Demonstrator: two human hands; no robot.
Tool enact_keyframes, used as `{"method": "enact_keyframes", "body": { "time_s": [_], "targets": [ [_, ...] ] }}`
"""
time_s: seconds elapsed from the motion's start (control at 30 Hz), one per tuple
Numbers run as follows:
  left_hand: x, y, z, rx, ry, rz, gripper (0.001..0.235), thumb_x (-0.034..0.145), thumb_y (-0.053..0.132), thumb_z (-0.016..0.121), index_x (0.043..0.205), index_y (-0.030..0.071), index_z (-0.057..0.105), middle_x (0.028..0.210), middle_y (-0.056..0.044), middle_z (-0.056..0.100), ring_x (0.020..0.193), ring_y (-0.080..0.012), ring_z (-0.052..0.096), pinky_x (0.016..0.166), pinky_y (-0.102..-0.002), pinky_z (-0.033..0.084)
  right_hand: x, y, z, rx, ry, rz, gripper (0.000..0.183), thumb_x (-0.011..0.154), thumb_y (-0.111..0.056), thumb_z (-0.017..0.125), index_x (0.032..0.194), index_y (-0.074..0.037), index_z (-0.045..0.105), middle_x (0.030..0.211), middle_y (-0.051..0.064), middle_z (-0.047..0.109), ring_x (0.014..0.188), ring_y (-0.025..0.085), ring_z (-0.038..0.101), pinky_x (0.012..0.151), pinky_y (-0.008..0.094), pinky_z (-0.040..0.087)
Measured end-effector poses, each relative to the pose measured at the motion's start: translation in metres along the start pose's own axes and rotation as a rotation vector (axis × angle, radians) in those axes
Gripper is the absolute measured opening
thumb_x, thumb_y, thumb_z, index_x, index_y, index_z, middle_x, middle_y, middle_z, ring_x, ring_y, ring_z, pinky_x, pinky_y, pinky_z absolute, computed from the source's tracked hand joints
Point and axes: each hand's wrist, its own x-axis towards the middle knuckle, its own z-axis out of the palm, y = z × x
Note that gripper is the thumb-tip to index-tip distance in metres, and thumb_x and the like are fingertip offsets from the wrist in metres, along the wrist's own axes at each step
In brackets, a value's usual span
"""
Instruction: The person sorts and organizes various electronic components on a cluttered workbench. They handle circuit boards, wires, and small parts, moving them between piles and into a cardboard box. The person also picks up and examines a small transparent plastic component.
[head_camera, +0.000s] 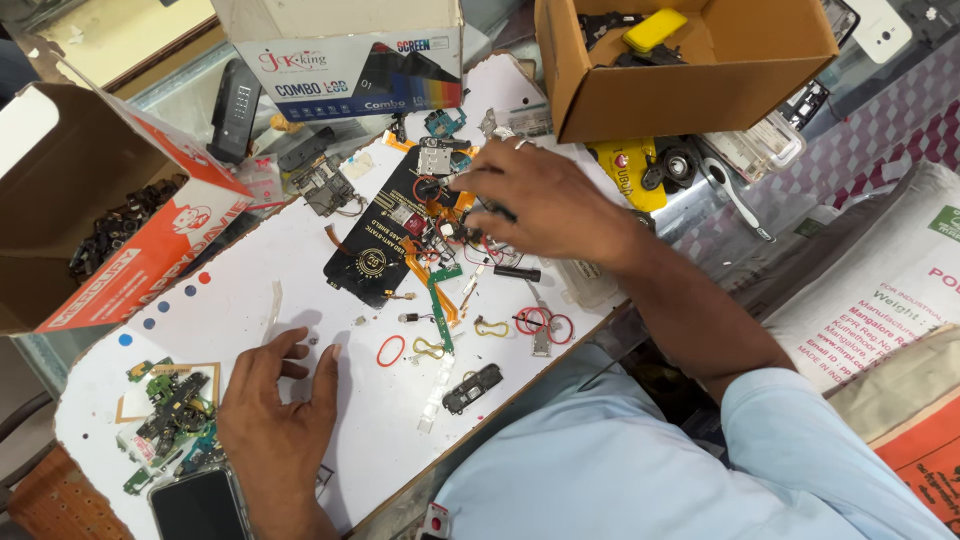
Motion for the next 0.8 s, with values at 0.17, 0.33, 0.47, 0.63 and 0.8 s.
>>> {"method": "enact_keyframes", "body": {
  "time_s": [0.17,0.33,0.47,0.63,0.8],
  "targets": [
    [0.0,0.004,-0.001,-0.009,-0.003,-0.012,0.031,0.085,0.016,0.086,0.111,0.008,0.073,0.091,-0.005,0.069,0.075,-0.0179,0.068,0.063,-0.033,0.053,0.0,-0.013,0.009,-0.084,0.074,-0.162,0.041,0.084,-0.029,0.078,0.12,-0.009,0.071,0.131,0.019,0.049,0.115,0.04,0.055,0.097,0.05,0.045],
    [-0.001,0.003,-0.002,-0.004,0.001,-0.018,0.032,0.084,0.015,0.086,0.112,0.008,0.073,0.089,-0.005,0.068,0.074,-0.018,0.068,0.062,-0.034,0.053,-0.003,-0.005,0.003,0.038,0.017,-0.143,0.026,0.083,-0.02,0.08,0.105,-0.012,0.071,0.129,0.012,0.053,0.116,0.034,0.058,0.098,0.047,0.047],
    [0.0,0.001,-0.002,0.011,-0.001,-0.044,0.032,0.084,0.016,0.087,0.111,0.008,0.074,0.088,-0.005,0.069,0.073,-0.0178,0.069,0.061,-0.034,0.053,-0.007,0.001,-0.002,0.143,0.047,-0.118,0.021,0.083,-0.014,0.081,0.101,-0.011,0.07,0.123,0.006,0.06,0.107,0.028,0.064,0.087,0.042,0.053],
    [-0.001,-0.001,0.0,0.021,0.032,-0.039,0.03,0.086,0.017,0.087,0.111,0.008,0.074,0.089,-0.005,0.069,0.074,-0.018,0.068,0.064,-0.033,0.053,-0.01,0.006,-0.004,0.362,0.167,-0.212,0.022,0.087,-0.002,0.076,0.107,-0.008,0.07,0.11,0.006,0.067,0.092,0.018,0.07,0.072,0.031,0.058],
    [0.001,0.004,-0.001,-0.017,0.079,-0.059,0.03,0.086,0.015,0.087,0.111,0.005,0.073,0.098,-0.009,0.069,0.082,-0.0197,0.069,0.064,-0.032,0.054,-0.012,0.01,0.004,0.626,0.26,-0.029,0.012,0.097,-0.004,0.075,0.108,-0.001,0.071,0.094,0.005,0.079,0.068,0.009,0.063,0.06,0.028,0.05]
  ]
}}
